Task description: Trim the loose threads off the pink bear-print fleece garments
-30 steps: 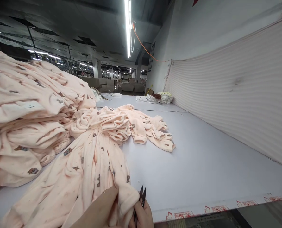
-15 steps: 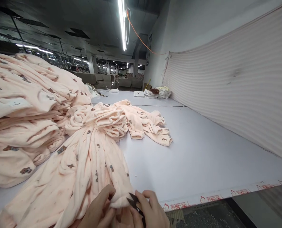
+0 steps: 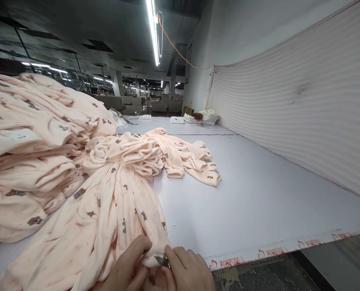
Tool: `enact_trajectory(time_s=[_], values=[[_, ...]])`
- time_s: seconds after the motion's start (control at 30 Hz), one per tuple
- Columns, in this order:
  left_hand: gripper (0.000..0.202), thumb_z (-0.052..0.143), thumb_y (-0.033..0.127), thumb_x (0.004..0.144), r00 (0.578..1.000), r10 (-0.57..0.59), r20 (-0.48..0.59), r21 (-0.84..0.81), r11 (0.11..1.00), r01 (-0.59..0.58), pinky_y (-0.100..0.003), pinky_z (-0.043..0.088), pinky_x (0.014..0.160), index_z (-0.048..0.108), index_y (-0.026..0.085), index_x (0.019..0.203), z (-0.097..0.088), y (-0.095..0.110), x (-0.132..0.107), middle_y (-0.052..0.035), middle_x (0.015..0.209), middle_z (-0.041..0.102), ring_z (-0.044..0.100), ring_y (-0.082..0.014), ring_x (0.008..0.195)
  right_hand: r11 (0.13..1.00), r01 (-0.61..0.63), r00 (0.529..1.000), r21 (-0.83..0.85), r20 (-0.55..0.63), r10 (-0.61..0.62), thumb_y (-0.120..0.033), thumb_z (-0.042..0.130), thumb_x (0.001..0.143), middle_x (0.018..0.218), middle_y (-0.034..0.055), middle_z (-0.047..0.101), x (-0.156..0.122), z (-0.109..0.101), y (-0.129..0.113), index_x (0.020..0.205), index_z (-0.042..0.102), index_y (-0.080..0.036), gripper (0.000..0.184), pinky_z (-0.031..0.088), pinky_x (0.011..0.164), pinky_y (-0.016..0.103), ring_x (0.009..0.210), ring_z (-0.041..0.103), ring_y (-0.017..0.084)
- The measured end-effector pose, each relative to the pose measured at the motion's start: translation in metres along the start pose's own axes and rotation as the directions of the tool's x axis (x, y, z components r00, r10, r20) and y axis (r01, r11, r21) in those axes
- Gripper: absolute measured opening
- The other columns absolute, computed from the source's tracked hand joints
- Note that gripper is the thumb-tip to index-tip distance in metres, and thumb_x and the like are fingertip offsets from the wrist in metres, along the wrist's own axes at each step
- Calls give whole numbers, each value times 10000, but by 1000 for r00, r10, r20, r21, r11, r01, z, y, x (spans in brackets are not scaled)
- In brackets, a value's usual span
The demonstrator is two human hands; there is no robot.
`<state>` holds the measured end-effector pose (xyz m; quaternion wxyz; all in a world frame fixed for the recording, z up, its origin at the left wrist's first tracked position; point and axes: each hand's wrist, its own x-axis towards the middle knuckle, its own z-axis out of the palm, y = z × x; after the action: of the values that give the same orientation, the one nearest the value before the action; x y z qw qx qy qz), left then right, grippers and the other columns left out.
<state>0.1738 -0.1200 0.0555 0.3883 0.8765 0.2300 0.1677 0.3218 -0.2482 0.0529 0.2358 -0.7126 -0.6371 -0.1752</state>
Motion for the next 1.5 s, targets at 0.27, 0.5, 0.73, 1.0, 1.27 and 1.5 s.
enact_trajectory(time_s=[0.27, 0.5, 0.73, 1.0, 1.27, 1.5], values=[[198, 423, 56, 715, 999, 34, -38, -24, 999, -35, -240, 387, 632, 400, 231, 804, 3, -6, 0, 29, 773, 439, 462, -138, 693, 965, -139, 990, 224, 9, 141, -362, 352, 975, 835, 4, 692, 2, 2, 2, 1078, 610, -285, 288, 472, 569, 221, 710, 652, 166], [155, 443, 103, 756, 999, 5, -51, -91, 996, -10, -234, 392, 611, 432, 234, 838, 3, -8, -2, 31, 758, 452, 457, -134, 657, 935, -188, 981, 302, 94, 167, -384, 450, 925, 855, -1, 690, 3, 2, 3, 1108, 609, -300, 256, 488, 566, 203, 741, 660, 165], [194, 418, 54, 738, 997, 56, -48, -57, 997, -59, -259, 394, 664, 432, 226, 828, 1, -5, 2, 18, 795, 455, 477, -153, 727, 937, -209, 973, 280, 159, 169, -348, 466, 929, 841, -7, 690, 10, -11, 6, 1087, 616, -302, 222, 478, 565, 200, 742, 667, 161], [213, 496, 135, 753, 992, 3, -128, -223, 974, -31, -261, 430, 692, 501, 224, 946, -4, 6, 2, 5, 842, 546, 535, -168, 779, 896, -332, 942, 296, 141, 303, -354, 541, 854, 884, 0, 675, -1, 2, 4, 1108, 569, -292, 263, 501, 557, 223, 736, 677, 180], [203, 598, 331, 773, 869, -354, 345, -849, 277, 450, -258, 441, 579, 583, 138, 711, -10, 7, 16, 5, 595, 576, 557, -146, 577, 776, -524, 846, 350, 109, 522, -262, 498, 842, 744, -25, 667, 22, 19, 5, 848, 553, -254, 56, 474, 569, 246, 666, 653, 178], [216, 545, 263, 818, 897, -222, 382, -906, 102, 411, -290, 473, 690, 659, 105, 914, -25, 13, 16, -65, 707, 688, 653, -214, 709, 673, -318, 938, 668, 117, 326, -362, 558, 870, 937, 10, 673, 15, 22, -2, 1124, 641, -296, 275, 515, 727, 208, 844, 660, 152]])
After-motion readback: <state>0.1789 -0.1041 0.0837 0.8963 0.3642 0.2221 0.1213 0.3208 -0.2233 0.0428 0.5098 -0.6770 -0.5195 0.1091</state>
